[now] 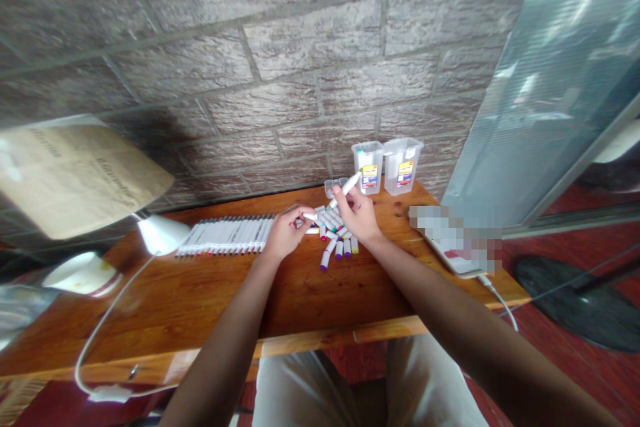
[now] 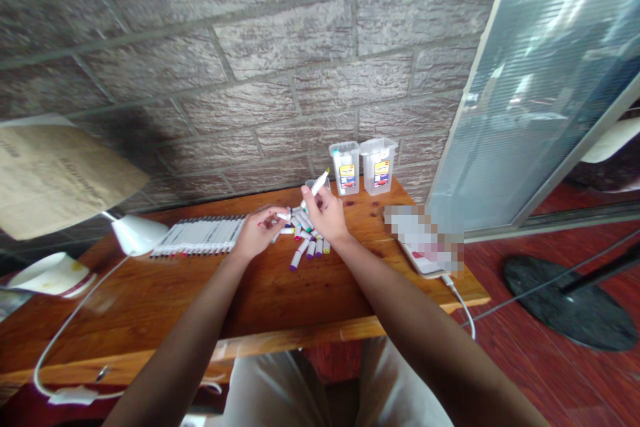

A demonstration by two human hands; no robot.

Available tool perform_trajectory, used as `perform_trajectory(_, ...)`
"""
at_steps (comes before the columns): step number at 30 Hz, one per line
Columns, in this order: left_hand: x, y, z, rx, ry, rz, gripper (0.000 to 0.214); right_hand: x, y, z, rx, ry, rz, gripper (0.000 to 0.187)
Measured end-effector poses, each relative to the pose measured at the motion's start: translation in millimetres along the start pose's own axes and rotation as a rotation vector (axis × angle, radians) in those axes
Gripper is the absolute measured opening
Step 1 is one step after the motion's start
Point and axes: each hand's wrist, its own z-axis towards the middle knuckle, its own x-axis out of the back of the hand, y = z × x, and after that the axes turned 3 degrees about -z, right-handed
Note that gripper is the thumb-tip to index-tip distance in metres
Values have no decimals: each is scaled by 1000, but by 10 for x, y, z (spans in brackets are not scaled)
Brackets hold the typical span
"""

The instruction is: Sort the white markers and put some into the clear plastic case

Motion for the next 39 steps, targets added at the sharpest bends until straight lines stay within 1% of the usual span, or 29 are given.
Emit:
perform_trajectory(2,5,8,6,-18,2,-14,14,-3,-2,4,21,11,30,40)
perform_trajectory(5,14,26,12,-34,-15,-13,13,-1,-11,22,51,38,81,37)
perform_trajectory(8,23,33,17,-52,-32,8,13,0,-4,43,35,60,97,35)
perform_trajectory(14,24,-27,21,-72,-10,78,16,-9,35,49,9,71,107,34)
perform_trajectory(20,16,-85,-3,-58,-120,121,16,-9,38,44,3,73,103,35)
perform_trajectory(23,18,-81,-10,-34,-143,132,18,-17,53,44,-4,80,112,37)
perform_trajectory(30,9,-78,-5,-24,-121,93,18,-21,50,40,-19,78,115,36)
perform_trajectory(36,18,-62,2,-54,-115,42,10,-18,38,40,-32,71,125,38)
perform_trajectory(39,25,-55,3,-59,-106,57,10,-11,23,35,-35,70,117,37)
